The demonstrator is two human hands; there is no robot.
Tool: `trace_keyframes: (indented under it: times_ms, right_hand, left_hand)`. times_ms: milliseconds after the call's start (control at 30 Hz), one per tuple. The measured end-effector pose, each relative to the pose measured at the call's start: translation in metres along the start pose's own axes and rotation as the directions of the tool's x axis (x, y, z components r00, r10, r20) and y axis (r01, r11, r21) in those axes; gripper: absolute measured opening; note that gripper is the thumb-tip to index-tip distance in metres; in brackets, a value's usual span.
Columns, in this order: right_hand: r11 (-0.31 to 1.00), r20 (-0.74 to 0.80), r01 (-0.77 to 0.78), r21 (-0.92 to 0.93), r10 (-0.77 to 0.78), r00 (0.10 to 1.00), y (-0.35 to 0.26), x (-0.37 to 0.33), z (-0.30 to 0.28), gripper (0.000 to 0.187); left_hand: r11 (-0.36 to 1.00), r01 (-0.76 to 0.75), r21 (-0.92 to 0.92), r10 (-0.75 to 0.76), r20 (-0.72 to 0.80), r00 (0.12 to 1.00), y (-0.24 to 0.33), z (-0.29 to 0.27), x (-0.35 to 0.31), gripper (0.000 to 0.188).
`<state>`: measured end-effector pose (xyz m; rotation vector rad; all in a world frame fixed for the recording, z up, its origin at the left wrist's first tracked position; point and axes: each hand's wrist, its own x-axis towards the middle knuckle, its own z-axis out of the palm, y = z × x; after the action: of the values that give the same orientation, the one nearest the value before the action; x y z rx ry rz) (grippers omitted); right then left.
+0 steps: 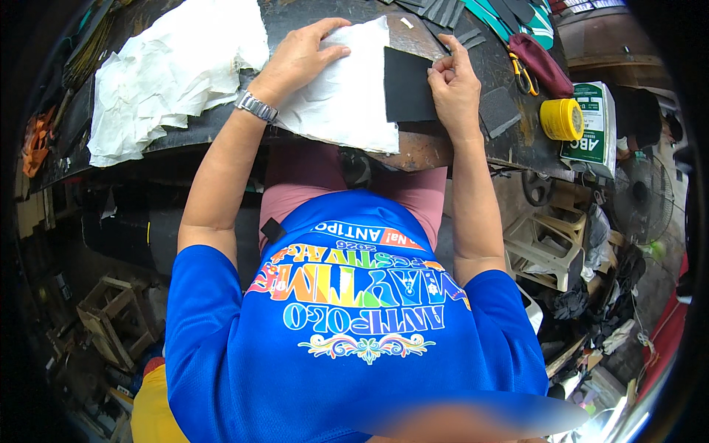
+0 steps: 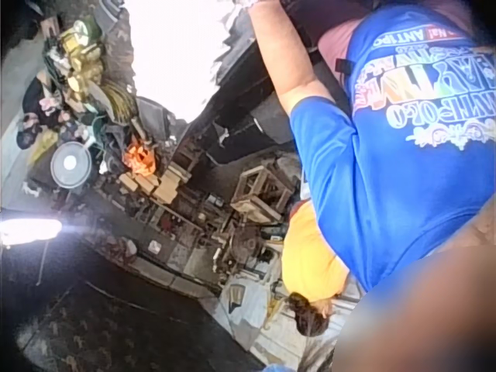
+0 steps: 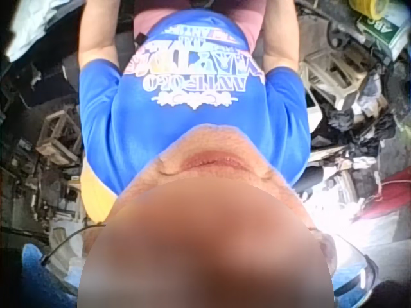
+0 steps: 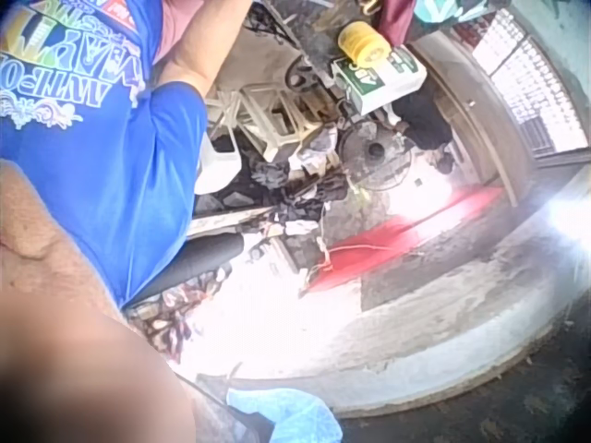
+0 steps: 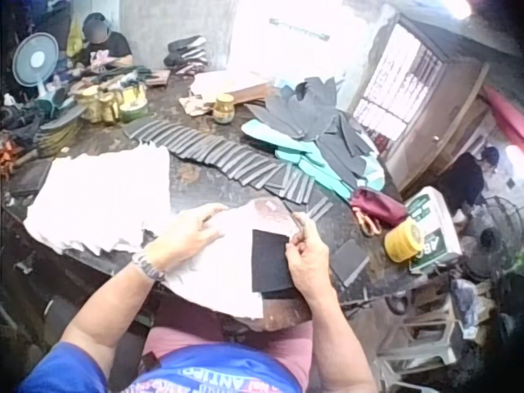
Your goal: The person repeatedly rubs a small black rectangular piece against a white paper towel on a workbench. They flip the black piece and the paper towel several times and continue rubbing the surfaces together.
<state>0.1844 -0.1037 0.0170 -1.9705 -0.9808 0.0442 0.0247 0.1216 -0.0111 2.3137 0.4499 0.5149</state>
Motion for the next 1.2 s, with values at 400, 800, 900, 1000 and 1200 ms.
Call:
trace_keyframes:
  times_ms: [400,800,900,1000,1200]
  right_hand:
    - [0.998,-0.009,0.030,-0.048,-0.030,1.000,0.005,0.001,0.003,0.053]
    - [0.707,-0.106,0.450,-0.545,-0.591,0.800,-0.032,0.021,0.007,0.052]
    - [0.505,0.233,0.621,-0.600,-0.633,0.738,-0.041,0.017,0.034,0.073]
    - [0.572,0.310,0.613,-0.545,-0.542,0.781,-0.040,0.027,0.049,0.073]
    - [0.597,0.233,0.576,-0.559,-0.553,0.800,-0.026,0.066,0.077,0.071]
  left_hand:
    - [0.888,-0.409,0.211,0.392,0.118,0.912,0.079,0.022,-0.083,0.053]
    - [0.833,-0.413,0.368,0.369,0.186,0.911,0.070,0.044,-0.105,0.068]
    - [0.835,-0.407,0.370,0.366,0.179,0.913,0.074,0.043,-0.106,0.070]
    - [0.834,-0.408,0.372,0.374,0.163,0.913,0.076,0.042,-0.107,0.070]
    - [0.822,-0.428,0.375,0.377,0.204,0.903,0.074,0.043,-0.105,0.071]
